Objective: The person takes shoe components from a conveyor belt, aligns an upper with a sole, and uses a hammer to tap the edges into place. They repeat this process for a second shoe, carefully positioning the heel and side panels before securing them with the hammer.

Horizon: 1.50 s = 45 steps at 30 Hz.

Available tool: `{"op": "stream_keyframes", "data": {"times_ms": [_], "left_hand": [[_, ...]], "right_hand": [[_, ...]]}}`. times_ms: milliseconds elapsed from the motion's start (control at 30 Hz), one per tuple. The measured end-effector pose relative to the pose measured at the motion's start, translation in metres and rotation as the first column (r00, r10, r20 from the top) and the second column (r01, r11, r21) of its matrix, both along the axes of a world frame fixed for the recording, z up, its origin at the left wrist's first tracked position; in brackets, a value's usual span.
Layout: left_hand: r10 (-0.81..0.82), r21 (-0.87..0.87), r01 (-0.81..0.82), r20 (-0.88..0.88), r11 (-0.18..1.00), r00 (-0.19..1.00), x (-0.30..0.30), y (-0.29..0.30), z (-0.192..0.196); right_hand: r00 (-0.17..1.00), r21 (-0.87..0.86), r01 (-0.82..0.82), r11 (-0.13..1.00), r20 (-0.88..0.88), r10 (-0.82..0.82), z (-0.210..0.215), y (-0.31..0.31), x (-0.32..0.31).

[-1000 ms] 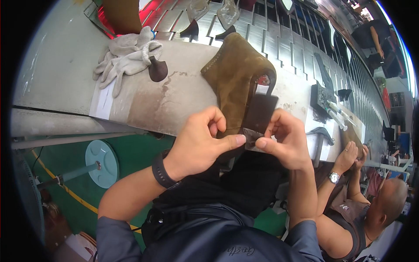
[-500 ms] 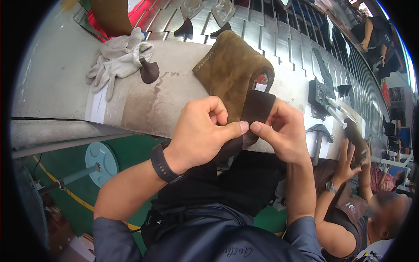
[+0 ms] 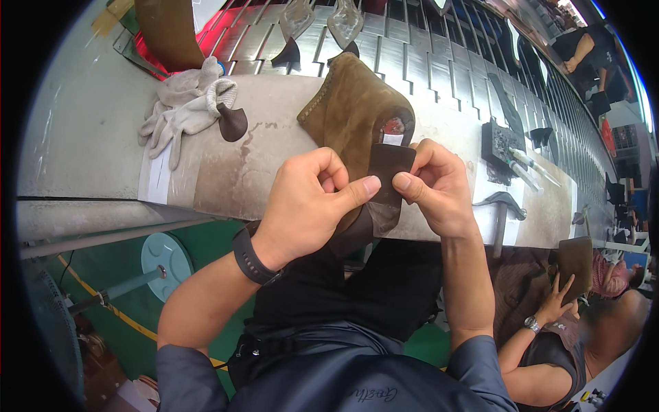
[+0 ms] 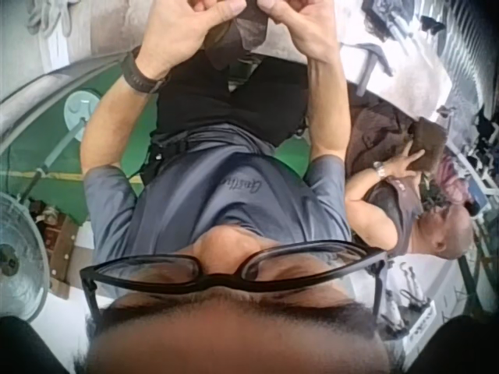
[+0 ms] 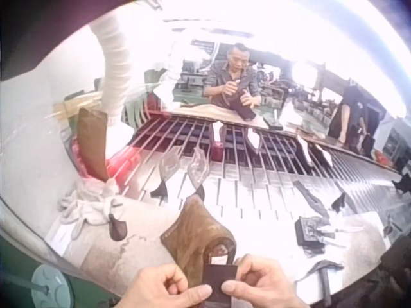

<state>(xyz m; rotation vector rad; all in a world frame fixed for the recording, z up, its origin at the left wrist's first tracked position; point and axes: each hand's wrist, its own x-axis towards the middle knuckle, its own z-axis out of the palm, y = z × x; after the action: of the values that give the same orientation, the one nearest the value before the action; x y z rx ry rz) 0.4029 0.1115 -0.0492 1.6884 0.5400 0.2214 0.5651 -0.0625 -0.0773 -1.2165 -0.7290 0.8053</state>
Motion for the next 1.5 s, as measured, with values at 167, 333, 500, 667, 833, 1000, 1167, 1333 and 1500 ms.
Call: {"op": "stream_keyframes", "data": {"times_ms": [167, 333, 500, 667, 833, 1000, 1167, 1333, 1500], "left_hand": [[0.043, 0.071, -0.046, 0.046, 0.996, 0.998, 0.005, 0.002, -0.008], [-0.005, 0.069, 0.006, -0.018, 0.998, 1.000, 0.017, 0.018, -0.003], [-0.008, 0.525, -0.346, 0.558, 0.778, 0.830, 0.065, 0.061, -0.006], [-0.193, 0.433, -0.065, 0.527, 0.899, 0.828, 0.070, 0.089, -0.018], [-0.022, 0.617, -0.438, 0.594, 0.654, 0.804, 0.016, 0.047, -0.044], [-0.240, 0.838, -0.338, 0.466, 0.429, 0.852, -0.026, 0.029, -0.047], [-0.232, 0.811, -0.328, 0.481, 0.484, 0.846, -0.028, 0.027, -0.056], [-0.221, 0.800, -0.326, 0.484, 0.503, 0.847, -0.029, 0.027, -0.057], [-0.224, 0.801, -0.311, 0.474, 0.512, 0.852, -0.031, 0.026, -0.059]], "right_hand": [[1.000, -0.034, -0.007, 0.999, -0.025, 0.007, 0.010, 0.004, -0.002], [0.998, -0.147, -0.050, 0.988, -0.031, 0.046, 0.035, 0.008, 0.000], [0.986, -0.325, -0.101, 0.940, 0.095, 0.139, 0.056, 0.022, 0.020], [0.828, -0.206, 0.258, 0.944, 0.551, -0.106, 0.065, 0.034, -0.006], [0.612, -0.034, 0.406, 0.913, 0.753, -0.243, 0.039, -0.001, -0.012], [0.659, 0.011, 0.266, 0.964, 0.727, -0.190, 0.013, -0.024, -0.011], [0.650, 0.017, 0.188, 0.982, 0.748, -0.138, 0.002, -0.023, -0.002], [0.630, 0.021, 0.167, 0.986, 0.766, -0.123, -0.001, -0.022, -0.002], [0.649, 0.042, 0.183, 0.982, 0.746, -0.153, 0.000, -0.021, -0.003]]}}
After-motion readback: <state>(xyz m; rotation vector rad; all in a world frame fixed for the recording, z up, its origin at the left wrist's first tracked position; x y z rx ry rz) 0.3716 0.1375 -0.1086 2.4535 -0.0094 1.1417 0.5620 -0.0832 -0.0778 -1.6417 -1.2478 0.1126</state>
